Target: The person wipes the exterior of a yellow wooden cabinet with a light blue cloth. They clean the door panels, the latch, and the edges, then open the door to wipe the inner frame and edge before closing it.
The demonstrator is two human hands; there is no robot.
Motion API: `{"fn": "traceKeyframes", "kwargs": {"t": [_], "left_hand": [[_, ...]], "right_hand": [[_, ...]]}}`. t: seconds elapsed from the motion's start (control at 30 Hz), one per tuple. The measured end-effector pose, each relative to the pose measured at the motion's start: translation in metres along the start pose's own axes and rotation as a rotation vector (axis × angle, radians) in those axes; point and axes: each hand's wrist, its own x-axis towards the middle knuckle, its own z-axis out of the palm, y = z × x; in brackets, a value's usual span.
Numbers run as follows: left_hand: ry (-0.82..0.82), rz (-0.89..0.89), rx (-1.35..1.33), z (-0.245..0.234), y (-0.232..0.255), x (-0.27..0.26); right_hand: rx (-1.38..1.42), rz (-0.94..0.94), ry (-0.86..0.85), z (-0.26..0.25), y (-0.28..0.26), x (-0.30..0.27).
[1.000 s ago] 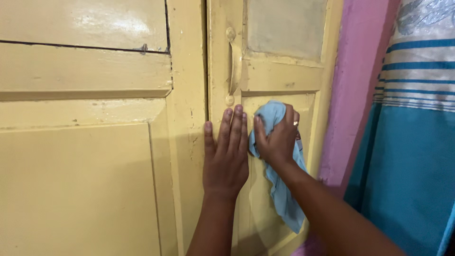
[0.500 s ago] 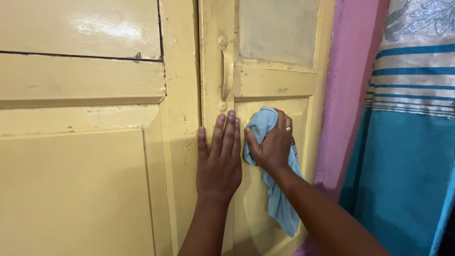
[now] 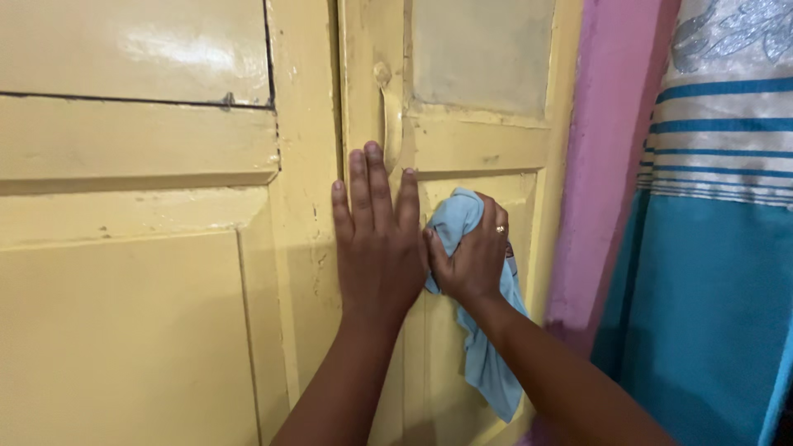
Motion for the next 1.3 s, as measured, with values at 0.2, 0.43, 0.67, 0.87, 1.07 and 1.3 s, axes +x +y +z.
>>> {"fn": "traceKeyframes", "kwargs": {"t": [0.2, 0.43, 0.67, 0.87, 1.07, 1.3], "left_hand": [[-0.039, 0.009, 0.223, 0.012, 0.004, -0.014], [-0.054, 0.021, 0.294, 0.015, 0.008, -0.022], [-0.056, 0.018, 0.241, 0.016, 0.007, -0.023], [-0.033, 0.090, 0.218, 0.017, -0.004, -0.023], [-0.022, 0.099, 0.224, 0.017, -0.004, -0.024], [-0.046, 0.101, 0.249, 0.009, -0.002, -0.022]], "right_hand": [[-0.023, -0.040, 0.038, 0.003, 0.003, -0.002], [-0.015, -0.042, 0.030, 0.002, 0.003, -0.003], [0.021, -0.040, 0.045, 0.003, 0.004, -0.004], [-0.021, -0.068, 0.046, 0.003, 0.004, -0.004], [0.050, -0.016, 0.042, 0.000, -0.001, -0.002], [0.073, 0.147, -0.024, -0.009, 0.016, 0.006]]}}
